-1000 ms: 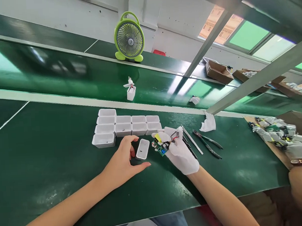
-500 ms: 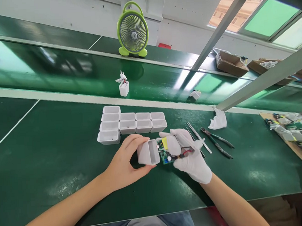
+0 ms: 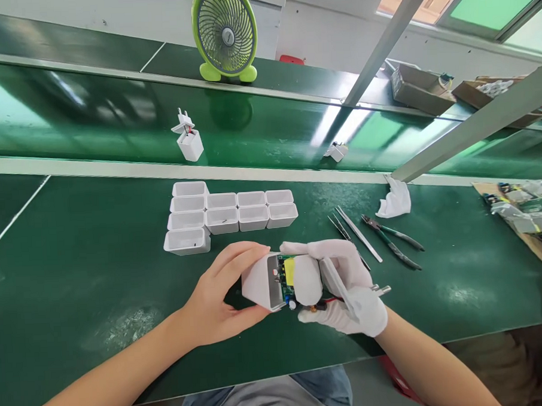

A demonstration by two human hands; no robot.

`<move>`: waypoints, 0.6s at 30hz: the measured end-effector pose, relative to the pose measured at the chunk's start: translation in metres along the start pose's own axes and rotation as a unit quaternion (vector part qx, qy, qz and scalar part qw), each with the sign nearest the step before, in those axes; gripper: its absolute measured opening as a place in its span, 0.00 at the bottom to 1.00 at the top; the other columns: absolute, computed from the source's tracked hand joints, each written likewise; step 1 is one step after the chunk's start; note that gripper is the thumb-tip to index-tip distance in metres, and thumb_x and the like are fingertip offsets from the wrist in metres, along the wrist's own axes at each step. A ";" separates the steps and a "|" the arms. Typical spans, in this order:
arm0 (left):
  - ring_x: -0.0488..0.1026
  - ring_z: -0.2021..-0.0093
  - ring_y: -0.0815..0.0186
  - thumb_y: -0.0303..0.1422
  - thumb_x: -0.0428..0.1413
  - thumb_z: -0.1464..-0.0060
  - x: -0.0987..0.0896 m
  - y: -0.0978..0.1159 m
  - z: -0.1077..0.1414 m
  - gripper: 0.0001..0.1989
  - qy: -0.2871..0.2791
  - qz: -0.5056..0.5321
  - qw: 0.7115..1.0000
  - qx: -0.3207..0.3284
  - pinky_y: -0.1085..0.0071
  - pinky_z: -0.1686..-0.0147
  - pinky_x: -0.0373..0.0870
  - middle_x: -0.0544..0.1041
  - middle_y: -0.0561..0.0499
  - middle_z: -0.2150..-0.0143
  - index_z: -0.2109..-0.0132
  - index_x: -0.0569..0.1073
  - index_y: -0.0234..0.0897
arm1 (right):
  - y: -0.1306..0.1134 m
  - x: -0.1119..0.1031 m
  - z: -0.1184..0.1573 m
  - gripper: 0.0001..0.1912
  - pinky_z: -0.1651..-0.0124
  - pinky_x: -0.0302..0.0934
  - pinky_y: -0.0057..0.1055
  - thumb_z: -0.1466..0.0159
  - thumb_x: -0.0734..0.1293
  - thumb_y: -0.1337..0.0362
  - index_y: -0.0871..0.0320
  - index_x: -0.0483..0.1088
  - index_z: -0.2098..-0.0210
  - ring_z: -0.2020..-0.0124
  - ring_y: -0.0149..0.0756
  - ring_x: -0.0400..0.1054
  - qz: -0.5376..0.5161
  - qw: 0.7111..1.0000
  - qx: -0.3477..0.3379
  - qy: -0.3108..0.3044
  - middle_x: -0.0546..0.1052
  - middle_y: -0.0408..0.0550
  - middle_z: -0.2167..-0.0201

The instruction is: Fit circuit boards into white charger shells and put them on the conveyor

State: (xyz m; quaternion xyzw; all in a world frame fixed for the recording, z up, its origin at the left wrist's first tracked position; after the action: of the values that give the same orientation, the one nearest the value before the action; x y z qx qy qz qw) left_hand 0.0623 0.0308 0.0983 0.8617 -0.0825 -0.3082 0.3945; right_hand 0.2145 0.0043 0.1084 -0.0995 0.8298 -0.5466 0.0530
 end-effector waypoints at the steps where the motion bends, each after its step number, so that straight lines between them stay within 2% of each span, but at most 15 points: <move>1: 0.69 0.42 0.57 0.25 0.64 0.47 0.000 0.001 0.000 0.36 0.001 0.003 1.000 0.005 0.65 0.47 0.73 0.68 0.40 0.42 0.33 0.61 0.39 | 0.000 0.000 0.000 0.41 0.44 0.71 0.41 0.49 0.82 0.70 0.48 0.63 0.41 0.47 0.42 0.75 0.004 1.000 -0.003 0.000 0.73 0.54 0.40; 5: 0.69 0.43 0.58 0.24 0.64 0.48 0.000 0.007 0.000 0.37 0.011 0.005 0.999 0.040 0.67 0.46 0.72 0.69 0.41 0.42 0.33 0.62 0.36 | -0.001 0.003 0.001 0.44 0.45 0.73 0.41 0.49 0.82 0.69 0.48 0.61 0.39 0.50 0.42 0.77 0.033 0.999 -0.010 -0.014 0.75 0.53 0.41; 10: 0.70 0.43 0.58 0.23 0.63 0.47 0.001 0.009 -0.002 0.35 0.011 -0.003 0.998 0.059 0.66 0.46 0.72 0.69 0.40 0.42 0.33 0.63 0.35 | 0.004 0.004 0.003 0.43 0.45 0.74 0.48 0.48 0.81 0.66 0.50 0.61 0.38 0.51 0.46 0.77 0.069 0.997 0.024 -0.025 0.76 0.54 0.44; 15: 0.71 0.45 0.58 0.24 0.63 0.47 0.000 0.012 -0.001 0.36 0.018 -0.022 0.997 0.073 0.65 0.47 0.73 0.71 0.40 0.43 0.33 0.63 0.34 | 0.009 0.008 0.006 0.40 0.51 0.78 0.45 0.44 0.79 0.67 0.52 0.60 0.37 0.64 0.38 0.79 0.022 0.997 0.060 -0.045 0.79 0.52 0.50; 18: 0.71 0.45 0.57 0.25 0.64 0.48 0.000 0.013 0.000 0.35 0.015 -0.030 0.997 0.075 0.64 0.46 0.73 0.71 0.39 0.43 0.33 0.63 0.34 | 0.008 0.006 0.006 0.39 0.46 0.75 0.49 0.45 0.80 0.66 0.50 0.61 0.39 0.55 0.43 0.78 0.040 0.997 0.059 -0.039 0.74 0.54 0.42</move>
State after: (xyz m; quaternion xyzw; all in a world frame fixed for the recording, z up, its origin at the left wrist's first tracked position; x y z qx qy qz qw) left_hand 0.0636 0.0224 0.1075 0.8954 -0.0736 -0.2996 0.3210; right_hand 0.2087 0.0009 0.0985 -0.0839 0.7969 -0.5875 0.1132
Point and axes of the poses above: each hand's wrist, its own z-axis away from the middle knuckle, its own x-axis out of the palm, y = z × x, the point moved 10 cm from there along -z, towards the middle knuckle
